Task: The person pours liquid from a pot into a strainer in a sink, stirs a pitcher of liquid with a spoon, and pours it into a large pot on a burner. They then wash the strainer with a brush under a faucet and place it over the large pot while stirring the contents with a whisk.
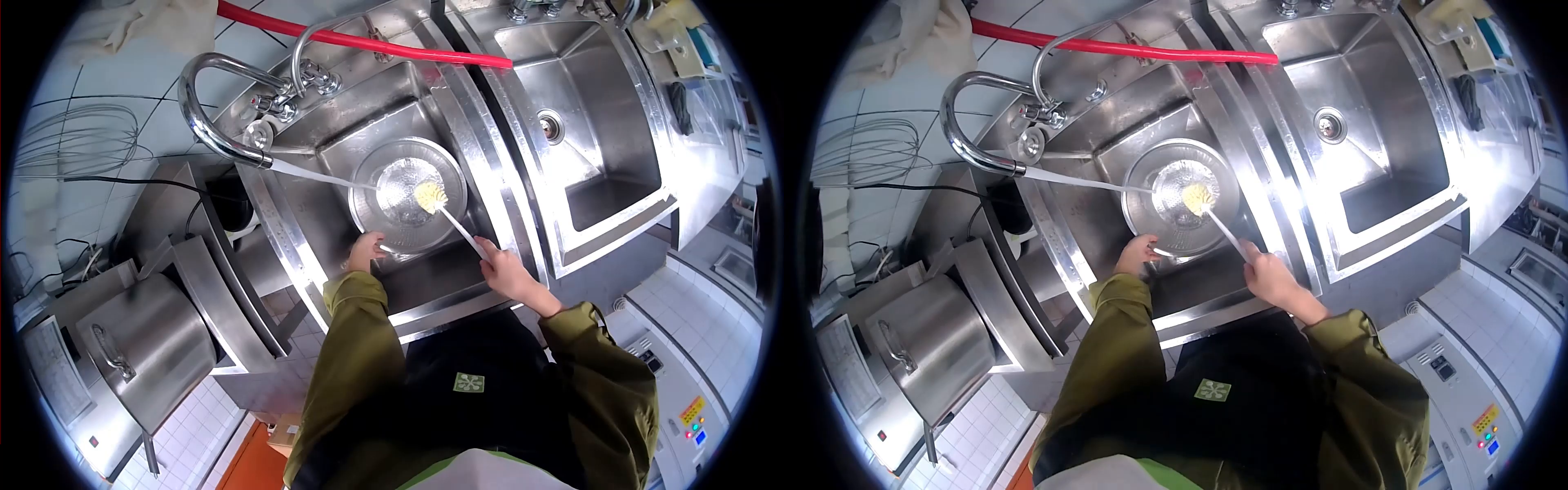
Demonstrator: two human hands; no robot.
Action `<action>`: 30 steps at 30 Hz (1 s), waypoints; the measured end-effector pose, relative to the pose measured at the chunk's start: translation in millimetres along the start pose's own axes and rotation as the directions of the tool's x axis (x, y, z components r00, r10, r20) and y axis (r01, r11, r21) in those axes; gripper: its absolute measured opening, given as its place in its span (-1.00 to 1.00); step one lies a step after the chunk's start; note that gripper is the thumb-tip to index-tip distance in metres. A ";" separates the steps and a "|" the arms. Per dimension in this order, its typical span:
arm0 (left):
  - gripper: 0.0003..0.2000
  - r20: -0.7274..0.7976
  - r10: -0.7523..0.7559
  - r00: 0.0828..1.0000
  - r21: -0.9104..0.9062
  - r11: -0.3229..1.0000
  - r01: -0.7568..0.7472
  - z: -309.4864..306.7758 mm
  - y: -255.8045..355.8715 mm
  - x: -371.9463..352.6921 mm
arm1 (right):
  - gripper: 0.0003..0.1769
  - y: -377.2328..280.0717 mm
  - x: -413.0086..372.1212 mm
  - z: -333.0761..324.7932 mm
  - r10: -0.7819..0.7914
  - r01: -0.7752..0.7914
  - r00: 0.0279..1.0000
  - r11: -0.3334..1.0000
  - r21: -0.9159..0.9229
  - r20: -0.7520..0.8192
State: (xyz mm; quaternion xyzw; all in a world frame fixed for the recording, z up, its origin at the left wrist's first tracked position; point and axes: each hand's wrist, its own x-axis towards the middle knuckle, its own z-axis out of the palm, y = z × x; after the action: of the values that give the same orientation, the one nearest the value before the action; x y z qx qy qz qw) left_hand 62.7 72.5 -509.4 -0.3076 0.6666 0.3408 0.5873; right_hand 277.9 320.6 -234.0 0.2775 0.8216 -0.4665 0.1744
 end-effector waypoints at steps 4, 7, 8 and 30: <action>-0.72 -0.196 0.498 0.845 0.045 0.865 -0.500 -16.5 36.5 -35.2 | -0.49 19.1 2.9 15.3 -0.099 0.090 0.994 0.985 -0.145 -0.055; -0.58 -0.364 0.738 0.568 0.393 0.674 -0.625 -31.7 71.2 -106.6 | -0.46 17.1 13.4 21.2 -0.224 0.217 0.975 0.940 -0.264 0.006; -0.41 -0.330 0.828 0.454 0.596 0.555 -0.580 -29.4 80.3 -160.3 | -0.44 12.0 18.9 24.3 -0.252 0.262 0.965 0.921 -0.287 0.072; -0.64 -0.063 0.941 0.333 0.979 0.123 -0.160 -11.7 158.9 -367.8 | -0.22 -19.5 91.9 59.9 -0.317 0.396 0.918 0.686 -0.610 0.239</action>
State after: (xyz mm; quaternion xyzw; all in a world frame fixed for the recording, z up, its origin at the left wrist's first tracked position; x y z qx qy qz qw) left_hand -28.2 158.5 -128.6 0.2531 0.9588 0.0153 0.1281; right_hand 195.3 287.9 -301.3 0.0075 0.9579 -0.1937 0.2119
